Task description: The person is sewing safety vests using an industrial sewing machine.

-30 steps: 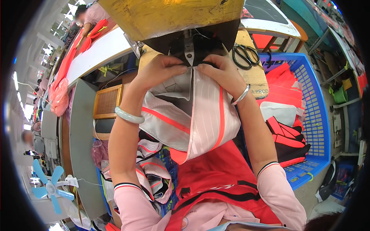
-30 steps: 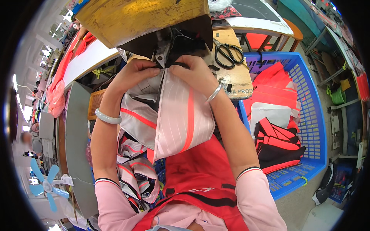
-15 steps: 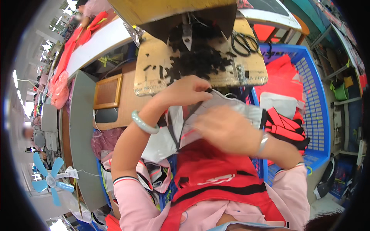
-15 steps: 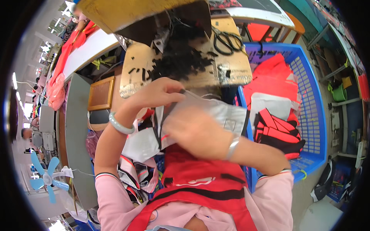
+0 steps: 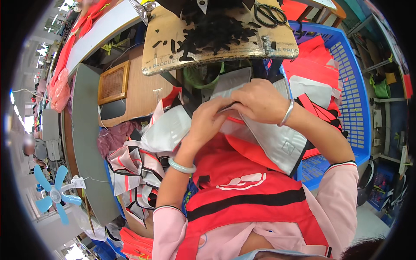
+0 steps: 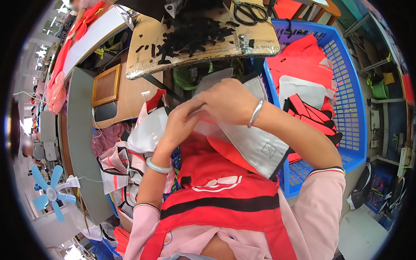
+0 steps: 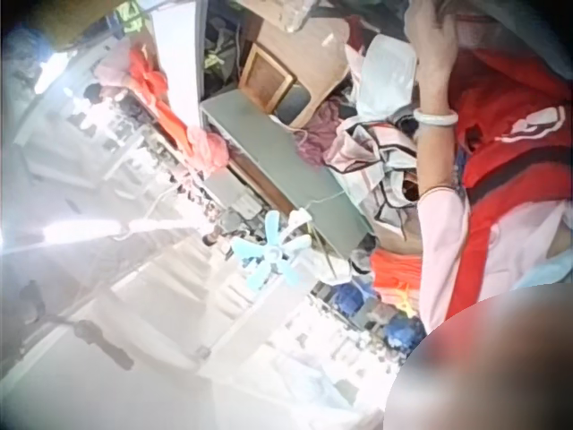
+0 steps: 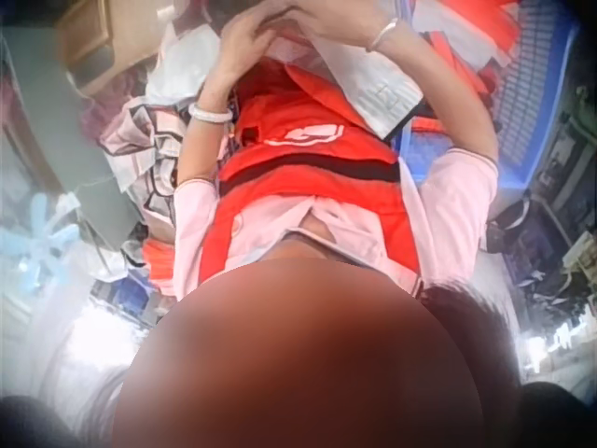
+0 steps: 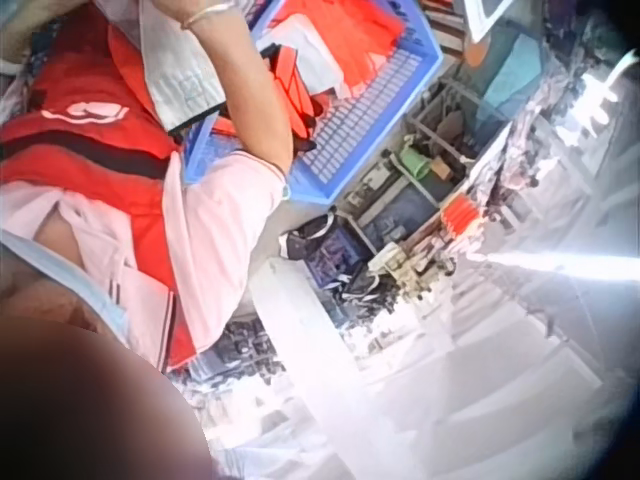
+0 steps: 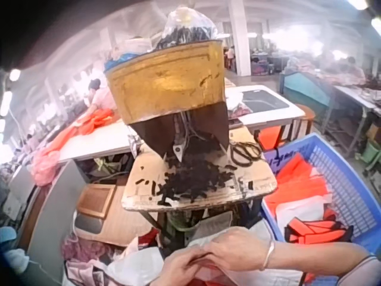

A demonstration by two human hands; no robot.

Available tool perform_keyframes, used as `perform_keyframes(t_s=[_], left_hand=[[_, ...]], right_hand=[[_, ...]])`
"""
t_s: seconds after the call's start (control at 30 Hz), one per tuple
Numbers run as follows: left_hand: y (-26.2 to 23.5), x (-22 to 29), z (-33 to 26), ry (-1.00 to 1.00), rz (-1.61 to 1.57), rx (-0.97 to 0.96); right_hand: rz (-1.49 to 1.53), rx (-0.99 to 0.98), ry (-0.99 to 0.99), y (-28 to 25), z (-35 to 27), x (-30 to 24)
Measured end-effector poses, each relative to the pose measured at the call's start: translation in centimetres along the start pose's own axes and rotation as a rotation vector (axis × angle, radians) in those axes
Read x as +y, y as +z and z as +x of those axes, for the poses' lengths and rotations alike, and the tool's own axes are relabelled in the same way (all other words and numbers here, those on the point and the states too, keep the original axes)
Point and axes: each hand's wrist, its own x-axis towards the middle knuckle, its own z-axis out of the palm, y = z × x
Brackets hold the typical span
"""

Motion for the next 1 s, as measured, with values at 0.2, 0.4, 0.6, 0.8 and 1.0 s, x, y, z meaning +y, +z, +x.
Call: perform_keyframes(t_s=[0.2,0.4,0.6,0.8,1.0], left_hand=[[-4.6,1.6,0.3,-0.127,-0.073,0.028],[-11.2,6.6,3.6,-0.037,-0.101,-0.157],[-13.3,5.7,9.5,-0.035,0.105,-0.301],[-14.5,3.2,13.5,-0.227,0.098,-0.246],[-15.4,0.6,16.1,-0.292,0.128,-0.187]], right_hand=[[0.169,-0.075,0.101,-3.9,0.7,-0.6],[0.28,0.089,0.103,-7.8,1.1,-1.1],[0.168,0.125,0.187,-7.6,3.8,0.7],[0.378,0.109,0.234,-7.6,6.5,5.1],[0.58,-0.002,0.307,-7.5,9.1,7.7]])
